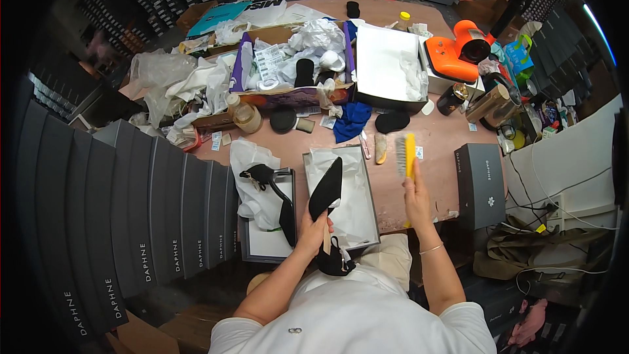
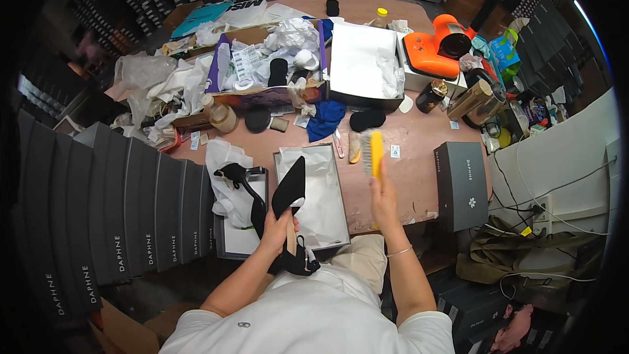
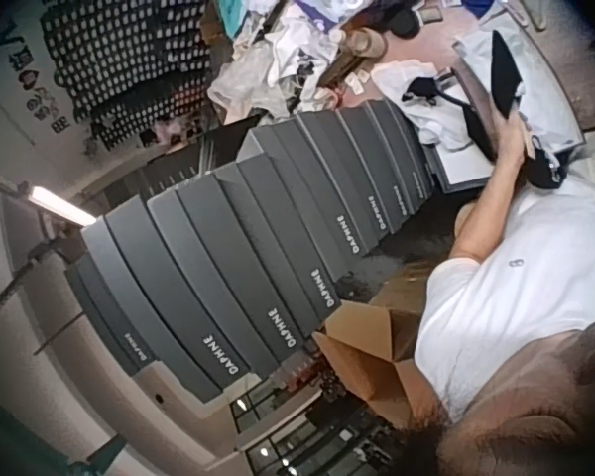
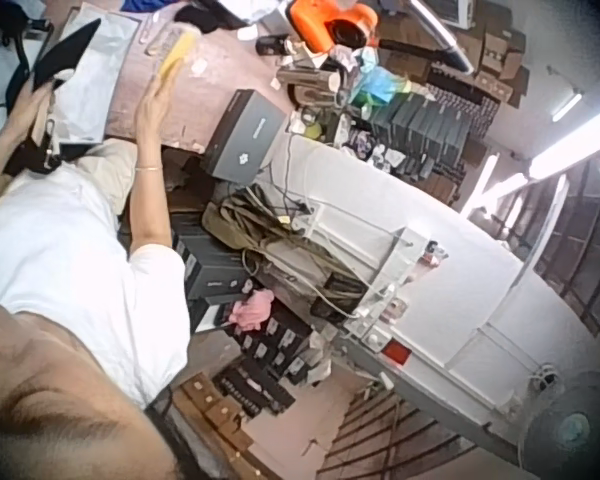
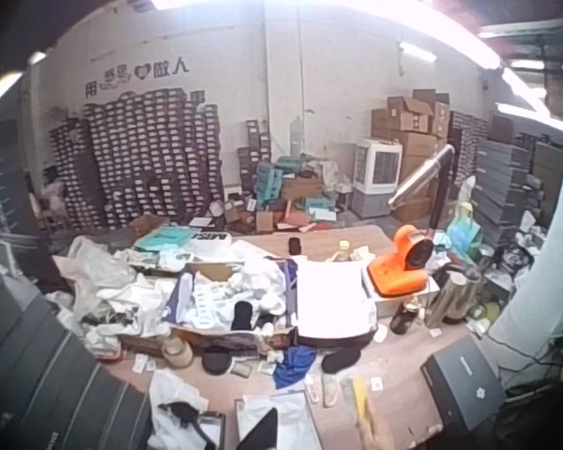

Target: Packaging a pair of black high-heeled shoes into a shoebox, including cleaning them with a brush and wrapping them in tissue paper.

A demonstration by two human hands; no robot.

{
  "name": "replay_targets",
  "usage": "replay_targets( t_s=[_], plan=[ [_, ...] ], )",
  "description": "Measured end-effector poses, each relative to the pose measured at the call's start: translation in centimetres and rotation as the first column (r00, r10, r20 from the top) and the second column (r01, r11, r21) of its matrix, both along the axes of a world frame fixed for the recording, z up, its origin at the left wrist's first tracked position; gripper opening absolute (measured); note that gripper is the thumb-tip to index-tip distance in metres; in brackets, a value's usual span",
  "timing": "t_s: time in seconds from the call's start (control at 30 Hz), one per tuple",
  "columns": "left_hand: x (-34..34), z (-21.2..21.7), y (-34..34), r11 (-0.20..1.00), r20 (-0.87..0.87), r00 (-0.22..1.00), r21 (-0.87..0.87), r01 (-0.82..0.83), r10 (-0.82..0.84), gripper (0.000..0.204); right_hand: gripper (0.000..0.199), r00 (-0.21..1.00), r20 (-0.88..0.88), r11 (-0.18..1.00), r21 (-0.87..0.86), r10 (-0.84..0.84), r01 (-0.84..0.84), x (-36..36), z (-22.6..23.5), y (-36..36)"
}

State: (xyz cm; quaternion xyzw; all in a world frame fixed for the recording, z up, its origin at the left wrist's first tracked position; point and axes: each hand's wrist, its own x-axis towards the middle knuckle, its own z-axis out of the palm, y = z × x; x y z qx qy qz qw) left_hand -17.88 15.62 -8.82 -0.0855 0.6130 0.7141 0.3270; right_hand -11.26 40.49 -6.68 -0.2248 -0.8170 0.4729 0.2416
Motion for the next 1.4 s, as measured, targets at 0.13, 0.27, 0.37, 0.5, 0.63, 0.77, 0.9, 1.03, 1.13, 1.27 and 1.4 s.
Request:
replay_targets(
  t_s=[0.13,0.27,0.37,0.5,0.63,0.77,0.9,1.03,1.13,1.27,1.4],
  plan=[
    [-0.3,-0.5,-0.1,0.958,-0.320,0.921,-0.246,0.147,-0.223,0.034,0.049,0.922,0.157,0.667,0.649,0.354,-0.367,-1.3,6.3,-1.0],
    [-0.6,4.6,-2.8,0.991,-0.268,0.958,-0.103,0.081,-0.106,0.033,0.046,0.926,0.308,0.580,0.722,0.218,-0.377,-3.5,6.5,2.4],
    [-2.1,5.5,-4.1,0.987,-0.087,0.989,-0.114,0.109,-0.119,0.023,0.047,0.919,0.089,0.656,0.674,0.384,-0.339,-3.4,9.4,-1.7],
    [-2.4,5.3,-7.1,0.930,0.006,0.936,0.115,0.348,-0.351,0.035,0.047,0.926,0.348,0.642,0.678,0.148,-0.357,-5.6,4.5,1.1],
    [-2.7,5.3,-8.0,0.899,0.159,0.896,0.224,0.376,-0.414,0.049,0.049,0.888,0.098,0.655,0.640,0.450,-0.402,-4.1,7.6,-4.6],
    [-1.4,5.2,-8.3,0.779,0.303,0.775,0.517,0.355,-0.554,0.055,0.047,0.910,0.280,0.650,0.638,0.305,-0.414,-5.0,4.1,-1.8],
    [0.1,2.0,-8.8,0.794,0.349,0.817,0.572,0.203,-0.460,0.054,0.046,0.811,0.192,0.560,0.636,0.552,-0.532,-2.1,7.6,-6.1],
    [-1.0,1.1,-8.2,0.641,0.492,0.529,0.755,0.137,-0.692,0.055,0.049,0.909,0.156,0.671,0.627,0.387,-0.394,-2.4,3.4,-2.8],
    [0.7,-1.1,-7.7,0.527,0.498,0.711,0.824,-0.209,-0.497,0.044,0.050,0.788,0.256,0.576,0.564,0.560,-0.592,-0.6,6.6,-6.3],
    [-1.8,-0.3,-6.6,0.518,0.561,0.559,0.817,-0.254,-0.611,0.048,0.046,0.835,0.221,0.649,0.541,0.504,-0.535,-0.5,4.3,-4.4],
    [-1.7,-1.4,-7.1,0.617,0.621,0.604,0.745,-0.255,-0.500,0.048,0.053,0.763,0.287,0.571,0.525,0.580,-0.631,0.3,6.5,-6.5]
  ],
)
